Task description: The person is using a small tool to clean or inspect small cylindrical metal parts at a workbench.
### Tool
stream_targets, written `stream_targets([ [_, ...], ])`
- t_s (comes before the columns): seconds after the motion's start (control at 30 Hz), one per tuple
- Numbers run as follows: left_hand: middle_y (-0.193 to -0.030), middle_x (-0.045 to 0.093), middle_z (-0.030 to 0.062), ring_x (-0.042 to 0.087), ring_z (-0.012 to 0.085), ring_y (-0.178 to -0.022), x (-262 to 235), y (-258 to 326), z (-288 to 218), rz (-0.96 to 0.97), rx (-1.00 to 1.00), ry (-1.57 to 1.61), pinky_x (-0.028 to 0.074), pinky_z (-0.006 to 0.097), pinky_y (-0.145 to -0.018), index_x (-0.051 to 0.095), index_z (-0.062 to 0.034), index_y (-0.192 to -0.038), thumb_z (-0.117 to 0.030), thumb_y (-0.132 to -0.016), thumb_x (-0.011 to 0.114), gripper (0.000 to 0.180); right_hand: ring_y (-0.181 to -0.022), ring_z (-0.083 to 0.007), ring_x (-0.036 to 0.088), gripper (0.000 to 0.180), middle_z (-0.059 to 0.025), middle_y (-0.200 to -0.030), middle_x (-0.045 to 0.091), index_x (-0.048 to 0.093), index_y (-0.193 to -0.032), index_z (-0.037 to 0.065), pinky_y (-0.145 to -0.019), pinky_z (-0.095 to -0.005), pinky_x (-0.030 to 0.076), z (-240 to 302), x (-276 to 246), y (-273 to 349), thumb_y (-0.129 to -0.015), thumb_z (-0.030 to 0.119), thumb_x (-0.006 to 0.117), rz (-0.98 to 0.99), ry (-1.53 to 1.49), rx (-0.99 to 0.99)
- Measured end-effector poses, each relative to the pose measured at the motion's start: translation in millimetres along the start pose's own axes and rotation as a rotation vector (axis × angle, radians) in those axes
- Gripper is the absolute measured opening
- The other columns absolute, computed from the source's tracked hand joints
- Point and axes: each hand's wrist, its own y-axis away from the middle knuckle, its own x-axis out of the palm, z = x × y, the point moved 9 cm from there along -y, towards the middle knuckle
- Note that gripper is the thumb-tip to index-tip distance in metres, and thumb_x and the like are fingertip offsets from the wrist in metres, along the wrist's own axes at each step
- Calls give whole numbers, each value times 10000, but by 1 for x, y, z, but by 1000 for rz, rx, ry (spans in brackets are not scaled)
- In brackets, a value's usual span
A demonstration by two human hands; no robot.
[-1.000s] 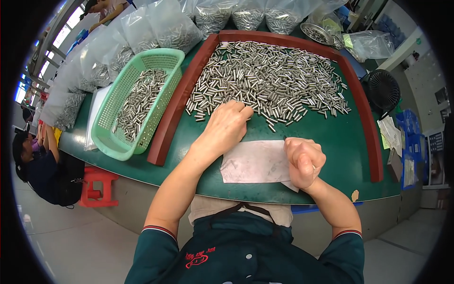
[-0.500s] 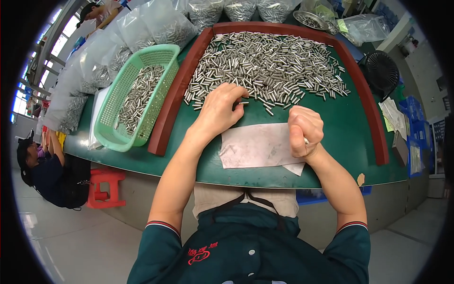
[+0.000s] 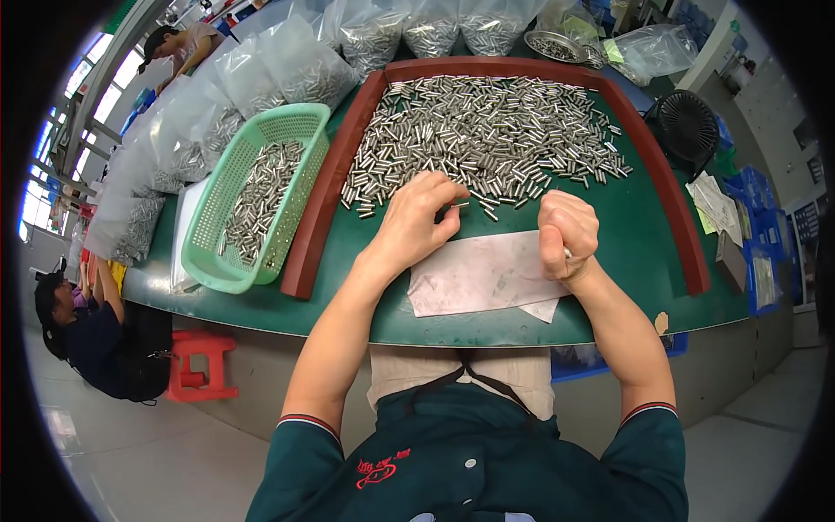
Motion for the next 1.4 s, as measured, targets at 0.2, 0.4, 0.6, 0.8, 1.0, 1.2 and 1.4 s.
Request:
stream_targets([
  [0.2,-726,526,97,517,260,-718,-4,0,6,-28,1,-71,424,357,-630,572,-12,-806,5,-642,548,167,-360,-205,289,201,-65,-459,297,328,-501,23,-362,-308,238,-6,0,3,-641,23,472,-21,20,47],
  [0.4,-724,532,88,518,242,-684,0,0,-3,-13,43,-93,424,334,-611,565,-10,-798,13,-641,555,159,-360,-201,283,194,-63,-456,296,338,-504,15,-360,-307,233,-10,-3,6,-646,15,470,-55,1,77],
  [0.6,-724,542,83,527,231,-679,8,1,0,52,14,-73,432,325,-599,564,-7,-779,10,-649,562,132,-359,-187,289,189,-60,-459,312,354,-514,1,-361,-304,229,-17,-5,7,-669,16,461,-93,-56,181],
  [0.8,-724,539,87,523,240,-661,20,0,-3,115,39,-124,430,328,-583,566,-6,-753,15,-636,588,121,-369,-141,291,260,-50,-453,310,326,-511,4,-375,-286,217,-33,-4,16,-748,28,432,-155,-279,411],
  [1.0,-715,529,91,530,233,-649,21,2,6,112,-58,-101,428,315,-568,569,3,-739,10,-661,602,85,-419,-74,225,347,5,-444,280,270,-514,59,-411,-237,199,-59,10,37,-836,140,371,-414,-815,866],
  [1.2,-714,530,86,532,197,-614,24,1,11,143,-87,-120,426,275,-532,561,15,-733,23,-687,602,63,-417,-68,200,357,10,-437,269,264,-520,85,-406,-230,194,-68,12,45,-850,175,365,-446,-831,961],
  [1.4,-710,524,72,517,213,-646,43,3,-17,261,-46,63,412,293,-575,552,-10,-723,3,-668,616,86,-407,-72,196,372,12,-430,273,271,-515,93,-405,-236,195,-68,19,49,-859,213,351,-449,-956,1045],
])
